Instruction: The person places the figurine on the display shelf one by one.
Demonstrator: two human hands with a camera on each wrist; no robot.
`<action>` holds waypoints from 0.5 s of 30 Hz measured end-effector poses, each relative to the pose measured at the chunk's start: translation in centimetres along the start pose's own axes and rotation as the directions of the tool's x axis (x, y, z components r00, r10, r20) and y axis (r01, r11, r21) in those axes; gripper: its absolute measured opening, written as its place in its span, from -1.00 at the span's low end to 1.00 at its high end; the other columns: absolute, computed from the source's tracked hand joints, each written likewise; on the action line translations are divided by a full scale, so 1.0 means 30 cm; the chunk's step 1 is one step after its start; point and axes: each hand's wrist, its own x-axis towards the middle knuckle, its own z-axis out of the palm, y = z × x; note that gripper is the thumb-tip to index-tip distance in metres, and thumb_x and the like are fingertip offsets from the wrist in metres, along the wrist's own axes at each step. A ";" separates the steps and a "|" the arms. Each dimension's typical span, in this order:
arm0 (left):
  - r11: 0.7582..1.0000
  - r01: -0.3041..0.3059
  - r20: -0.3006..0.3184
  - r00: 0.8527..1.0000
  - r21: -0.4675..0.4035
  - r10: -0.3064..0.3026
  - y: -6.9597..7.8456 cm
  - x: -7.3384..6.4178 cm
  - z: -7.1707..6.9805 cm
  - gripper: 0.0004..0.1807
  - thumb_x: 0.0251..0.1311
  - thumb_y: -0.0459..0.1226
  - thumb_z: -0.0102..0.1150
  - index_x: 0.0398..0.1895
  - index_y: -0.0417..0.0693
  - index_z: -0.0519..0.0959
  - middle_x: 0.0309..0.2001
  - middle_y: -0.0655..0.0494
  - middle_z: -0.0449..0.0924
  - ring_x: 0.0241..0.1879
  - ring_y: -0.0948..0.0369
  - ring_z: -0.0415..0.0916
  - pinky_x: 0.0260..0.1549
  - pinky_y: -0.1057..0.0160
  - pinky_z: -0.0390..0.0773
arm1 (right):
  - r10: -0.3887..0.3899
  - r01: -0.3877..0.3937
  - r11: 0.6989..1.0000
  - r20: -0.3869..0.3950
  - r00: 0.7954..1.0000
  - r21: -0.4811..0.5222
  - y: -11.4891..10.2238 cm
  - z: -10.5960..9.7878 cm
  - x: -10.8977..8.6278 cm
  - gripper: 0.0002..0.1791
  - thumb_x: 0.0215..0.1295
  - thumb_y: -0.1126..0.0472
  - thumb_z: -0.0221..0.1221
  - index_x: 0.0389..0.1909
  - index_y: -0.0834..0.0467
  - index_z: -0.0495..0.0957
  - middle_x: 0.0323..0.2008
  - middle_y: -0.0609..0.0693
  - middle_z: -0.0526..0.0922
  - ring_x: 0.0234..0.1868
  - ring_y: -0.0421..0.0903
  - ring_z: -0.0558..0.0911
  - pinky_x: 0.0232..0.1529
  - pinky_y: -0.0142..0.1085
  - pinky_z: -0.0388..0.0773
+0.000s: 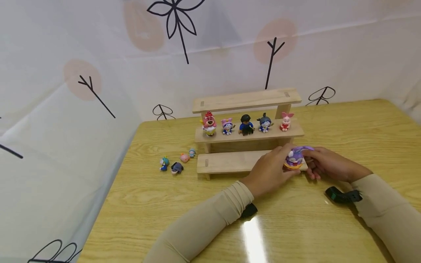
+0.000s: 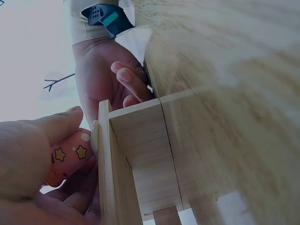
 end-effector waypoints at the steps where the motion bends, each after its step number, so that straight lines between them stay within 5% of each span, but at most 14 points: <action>1: 1.000 0.003 0.004 1.000 0.001 -0.003 0.001 0.000 0.000 -0.30 0.28 0.04 0.27 0.42 0.14 0.25 0.05 0.26 0.53 -0.06 0.45 0.49 -0.11 0.54 0.50 | 0.001 -0.001 1.000 0.001 1.000 0.002 0.000 0.000 0.000 -0.46 0.69 0.02 -0.38 -0.11 0.07 0.60 -0.49 -0.05 0.63 -0.53 -0.21 0.57 -0.50 -0.32 0.60; 7: 1.000 0.008 0.023 1.000 -0.002 -0.008 0.003 -0.001 -0.002 -0.27 0.29 0.01 0.27 0.44 0.10 0.22 0.09 0.25 0.51 -0.01 0.45 0.48 -0.03 0.54 0.48 | 0.001 -0.001 1.000 0.004 1.000 0.011 -0.001 0.002 0.000 -0.45 0.69 0.02 -0.39 -0.13 0.07 0.62 -0.50 -0.06 0.63 -0.53 -0.22 0.57 -0.50 -0.33 0.59; 15: 0.990 0.015 0.038 0.999 -0.141 -0.009 -0.023 -0.034 -0.030 -0.10 0.26 -0.06 0.34 0.55 0.25 0.03 0.20 0.21 0.41 0.08 0.40 0.43 0.04 0.56 0.46 | 0.020 -0.020 1.000 -0.026 0.999 -0.012 -0.003 0.004 0.003 -0.47 0.68 0.00 -0.36 -0.10 0.08 0.61 -0.52 -0.05 0.61 -0.54 -0.20 0.57 -0.51 -0.30 0.59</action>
